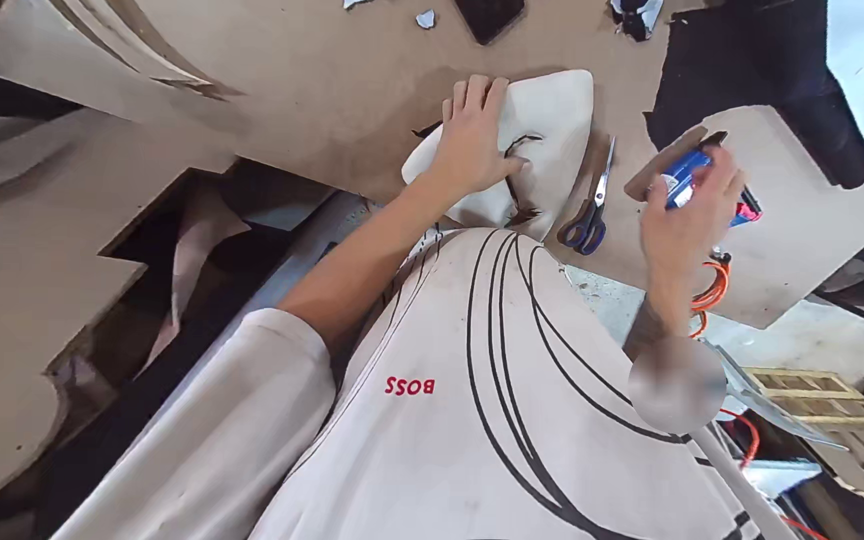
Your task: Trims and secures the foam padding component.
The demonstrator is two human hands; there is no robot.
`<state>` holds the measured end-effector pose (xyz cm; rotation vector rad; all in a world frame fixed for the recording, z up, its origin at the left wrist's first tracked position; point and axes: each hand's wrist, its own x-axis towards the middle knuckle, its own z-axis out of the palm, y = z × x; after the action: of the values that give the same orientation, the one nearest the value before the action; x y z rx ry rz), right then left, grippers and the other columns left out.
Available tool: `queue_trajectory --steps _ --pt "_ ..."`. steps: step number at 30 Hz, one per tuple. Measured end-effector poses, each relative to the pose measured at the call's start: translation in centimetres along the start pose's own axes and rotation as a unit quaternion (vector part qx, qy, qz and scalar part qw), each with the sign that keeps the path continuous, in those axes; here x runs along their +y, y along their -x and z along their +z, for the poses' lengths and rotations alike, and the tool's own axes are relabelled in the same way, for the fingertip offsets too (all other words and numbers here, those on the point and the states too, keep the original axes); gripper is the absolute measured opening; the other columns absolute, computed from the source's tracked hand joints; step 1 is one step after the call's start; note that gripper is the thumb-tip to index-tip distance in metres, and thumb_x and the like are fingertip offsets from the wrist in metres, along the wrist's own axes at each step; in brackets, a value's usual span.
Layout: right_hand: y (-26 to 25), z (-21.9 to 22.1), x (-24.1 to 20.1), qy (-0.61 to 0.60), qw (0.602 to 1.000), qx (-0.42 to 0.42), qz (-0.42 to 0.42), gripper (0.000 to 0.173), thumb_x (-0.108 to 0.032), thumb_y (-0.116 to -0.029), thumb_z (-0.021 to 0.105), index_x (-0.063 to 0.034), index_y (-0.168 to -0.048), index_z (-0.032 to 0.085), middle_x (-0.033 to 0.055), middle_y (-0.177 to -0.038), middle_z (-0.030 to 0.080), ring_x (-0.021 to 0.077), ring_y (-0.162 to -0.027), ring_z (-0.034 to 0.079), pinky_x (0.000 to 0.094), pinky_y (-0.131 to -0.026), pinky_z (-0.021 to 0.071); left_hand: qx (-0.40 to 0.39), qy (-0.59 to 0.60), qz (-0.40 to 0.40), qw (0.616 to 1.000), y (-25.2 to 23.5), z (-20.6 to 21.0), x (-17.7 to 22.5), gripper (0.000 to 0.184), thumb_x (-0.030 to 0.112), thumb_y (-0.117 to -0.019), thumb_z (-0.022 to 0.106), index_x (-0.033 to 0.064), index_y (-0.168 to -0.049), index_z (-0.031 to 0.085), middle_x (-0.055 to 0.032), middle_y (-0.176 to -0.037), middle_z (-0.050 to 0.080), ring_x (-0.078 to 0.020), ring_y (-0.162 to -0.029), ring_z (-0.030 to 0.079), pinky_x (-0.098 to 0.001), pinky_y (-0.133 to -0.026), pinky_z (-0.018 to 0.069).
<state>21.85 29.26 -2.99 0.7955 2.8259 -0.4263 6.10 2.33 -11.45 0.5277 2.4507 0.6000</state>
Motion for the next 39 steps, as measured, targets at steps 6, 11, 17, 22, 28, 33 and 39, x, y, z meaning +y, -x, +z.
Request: queue_trajectory --steps 6,11,17,22,28,33,39 --pt "-2.3 1.9 11.7 0.066 0.992 -0.090 -0.059 0.110 -0.031 -0.0771 0.091 -0.0111 -0.162 0.024 0.0300 -0.156 0.035 0.0499 -0.132 0.051 0.0672 -0.099 0.0502 0.101 -0.034 0.056 0.993 1.1 3.1 -2.4 0.113 0.088 -0.0780 0.054 0.0171 -0.162 0.032 -0.0088 -0.168 0.030 -0.0319 -0.157 0.023 -0.0636 -0.125 0.0114" --pt "-4.0 -4.1 2.5 0.096 0.986 -0.106 -0.087 0.093 -0.019 -0.0901 0.064 -0.0120 -0.164 0.007 0.0265 -0.119 0.066 0.0417 -0.087 0.072 0.0635 -0.070 0.0565 0.098 0.003 0.056 0.994 0.6 3.3 -3.0 0.113 0.089 -0.0758 0.056 0.0199 -0.162 0.033 0.0021 -0.171 0.025 -0.0233 -0.160 0.014 -0.0651 -0.126 0.0017" --pt "-6.5 -5.2 -12.4 -0.212 0.922 -0.322 0.043 0.080 -0.020 -0.1024 0.063 -0.0387 -0.160 0.011 0.0121 -0.105 0.066 0.0274 -0.056 0.067 0.0463 -0.043 0.0609 0.133 0.069 0.086 0.985 0.5 3.8 -3.5 0.107 0.077 -0.0778 0.068 0.0148 -0.159 0.038 -0.0010 -0.170 0.028 -0.0259 -0.159 0.019 -0.0663 -0.126 0.0037" --pt "-7.4 -1.9 -16.2 -0.132 0.939 -0.304 0.095 0.072 -0.019 -0.1022 0.063 -0.0356 -0.157 0.019 0.0136 -0.092 0.066 0.0276 -0.051 0.066 0.0449 -0.041 0.0595 0.135 0.107 0.095 0.981 0.7 3.8 -3.9 0.101 0.070 -0.0837 0.068 0.0112 -0.160 0.036 -0.0034 -0.171 0.025 -0.0264 -0.159 0.016 -0.0661 -0.126 0.0022" --pt "-7.6 -1.4 -17.9 -0.139 0.930 -0.280 0.195 0.072 -0.017 -0.1017 0.065 -0.0376 -0.154 0.021 0.0143 -0.095 0.066 0.0280 -0.052 0.066 0.0438 -0.044 0.0610 0.116 0.143 0.088 0.979 0.8 3.5 -3.8 0.096 0.059 -0.0884 0.070 0.0065 -0.161 0.033 -0.0055 -0.172 0.022 -0.0270 -0.159 0.016 -0.0666 -0.125 0.0025" --pt "-7.8 -1.1 -17.1 -0.191 0.908 -0.295 0.227 0.071 -0.015 -0.1023 0.063 -0.0371 -0.154 0.020 0.0142 -0.098 0.064 0.0269 -0.054 0.064 0.0410 -0.044 0.0598 0.101 0.153 0.080 0.980 0.6 3.3 -3.7 0.099 0.052 -0.0873 0.073 0.0037 -0.162 0.030 -0.0069 -0.173 0.019 -0.0267 -0.159 0.016 -0.0673 -0.125 0.0041" --pt "-7.2 -0.3 -19.5 -0.090 0.938 -0.261 0.210 0.073 -0.017 -0.0996 0.067 -0.0374 -0.155 0.024 0.0130 -0.091 0.068 0.0279 -0.052 0.066 0.0432 -0.044 0.0614 0.089 0.163 0.087 0.979 0.6 3.1 -4.0 0.098 0.050 -0.0905 0.071 0.0020 -0.162 0.026 -0.0083 -0.173 0.016 -0.0264 -0.159 0.015 -0.0671 -0.125 0.0042"
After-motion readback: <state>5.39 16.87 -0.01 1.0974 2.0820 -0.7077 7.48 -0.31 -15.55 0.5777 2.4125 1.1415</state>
